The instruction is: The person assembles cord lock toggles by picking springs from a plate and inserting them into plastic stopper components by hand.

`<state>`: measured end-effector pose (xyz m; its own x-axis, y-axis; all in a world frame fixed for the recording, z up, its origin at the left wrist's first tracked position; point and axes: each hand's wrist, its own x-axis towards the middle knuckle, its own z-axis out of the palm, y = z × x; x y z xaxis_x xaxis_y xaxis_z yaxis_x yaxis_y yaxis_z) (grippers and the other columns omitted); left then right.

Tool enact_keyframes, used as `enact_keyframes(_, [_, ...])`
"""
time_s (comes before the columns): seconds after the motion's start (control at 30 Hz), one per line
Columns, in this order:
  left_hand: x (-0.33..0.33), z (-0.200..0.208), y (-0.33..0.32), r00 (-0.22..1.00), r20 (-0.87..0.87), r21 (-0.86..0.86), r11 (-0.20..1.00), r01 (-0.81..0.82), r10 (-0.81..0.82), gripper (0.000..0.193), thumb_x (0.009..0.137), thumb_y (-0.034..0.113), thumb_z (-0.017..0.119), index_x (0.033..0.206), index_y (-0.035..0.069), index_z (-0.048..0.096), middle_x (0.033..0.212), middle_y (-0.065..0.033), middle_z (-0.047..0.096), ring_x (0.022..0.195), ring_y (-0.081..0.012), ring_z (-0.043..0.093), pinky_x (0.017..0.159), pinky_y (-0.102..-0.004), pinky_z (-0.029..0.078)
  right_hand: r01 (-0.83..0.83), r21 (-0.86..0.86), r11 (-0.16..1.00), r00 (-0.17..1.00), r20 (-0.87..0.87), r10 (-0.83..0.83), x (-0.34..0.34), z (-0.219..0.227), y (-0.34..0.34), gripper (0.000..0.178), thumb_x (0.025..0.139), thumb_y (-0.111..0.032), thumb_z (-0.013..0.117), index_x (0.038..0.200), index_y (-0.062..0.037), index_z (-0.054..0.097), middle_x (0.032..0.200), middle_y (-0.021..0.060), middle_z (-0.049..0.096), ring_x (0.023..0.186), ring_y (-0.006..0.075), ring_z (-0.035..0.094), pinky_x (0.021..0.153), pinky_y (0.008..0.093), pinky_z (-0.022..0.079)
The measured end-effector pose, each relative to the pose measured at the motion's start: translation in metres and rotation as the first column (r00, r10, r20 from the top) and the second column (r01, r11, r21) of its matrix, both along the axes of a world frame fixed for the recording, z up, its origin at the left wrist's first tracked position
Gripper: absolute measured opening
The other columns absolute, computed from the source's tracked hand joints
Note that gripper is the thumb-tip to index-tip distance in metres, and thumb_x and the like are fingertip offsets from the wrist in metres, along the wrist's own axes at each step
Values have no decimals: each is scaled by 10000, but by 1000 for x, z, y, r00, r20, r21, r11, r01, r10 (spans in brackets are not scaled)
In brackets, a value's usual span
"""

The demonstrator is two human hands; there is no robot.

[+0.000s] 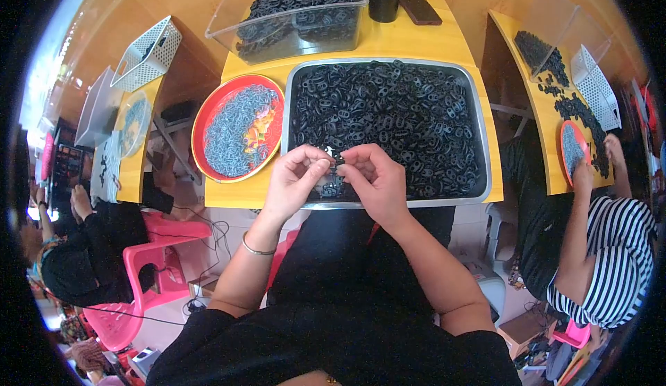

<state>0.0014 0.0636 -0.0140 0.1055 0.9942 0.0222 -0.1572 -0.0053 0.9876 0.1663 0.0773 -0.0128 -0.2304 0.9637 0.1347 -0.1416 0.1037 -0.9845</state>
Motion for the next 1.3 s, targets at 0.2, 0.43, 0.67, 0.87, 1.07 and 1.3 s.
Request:
enact_keyframes(0.2, [-1,-5,1,1000,-4,30,999,20,-19,51,881,49,584,919,17,586,826,7,600,740,-37,546,664,-182,443,-8,6,1000,1000,13,8,1,-1,0,162,831,40,598,985,4,567,860,52,638,795,94,635,672,205,513])
enact_keyframes(0.43, [2,-7,1,1000,0,86,996,2,-2,58,880,25,574,937,14,578,873,-1,591,765,-36,543,679,-182,442,-24,-17,1000,999,47,25,0,-2,1,167,832,35,594,995,3,578,856,58,641,790,98,636,665,211,517])
enact_keyframes(0.67, [-7,12,6,870,-456,344,939,-23,188,123,779,11,637,899,24,618,850,-73,599,775,-173,589,695,-288,462,77,152,985,990,107,-94,-2,2,0,158,836,66,548,978,19,598,944,75,571,795,125,638,691,230,520])
enact_keyframes(0.87, [-7,6,5,520,-808,462,847,265,278,182,694,59,671,874,54,648,815,-91,596,782,-282,572,706,-376,439,88,180,980,990,93,-106,-3,2,0,158,835,68,541,973,20,601,947,81,564,802,128,633,698,232,519])
enact_keyframes(1.07, [-7,3,5,417,-879,374,877,302,232,175,697,109,682,867,80,654,762,-65,561,778,-263,563,700,-372,414,88,181,980,991,85,-105,-3,1,0,149,835,54,551,969,21,605,945,82,567,800,126,630,694,228,515])
enact_keyframes(1.3, [3,10,3,423,-837,460,865,202,346,211,732,133,669,931,74,633,817,-57,564,801,-265,566,719,-361,420,94,186,978,992,70,-108,-2,-5,1,138,836,32,564,965,14,608,924,80,570,803,126,629,688,229,515])
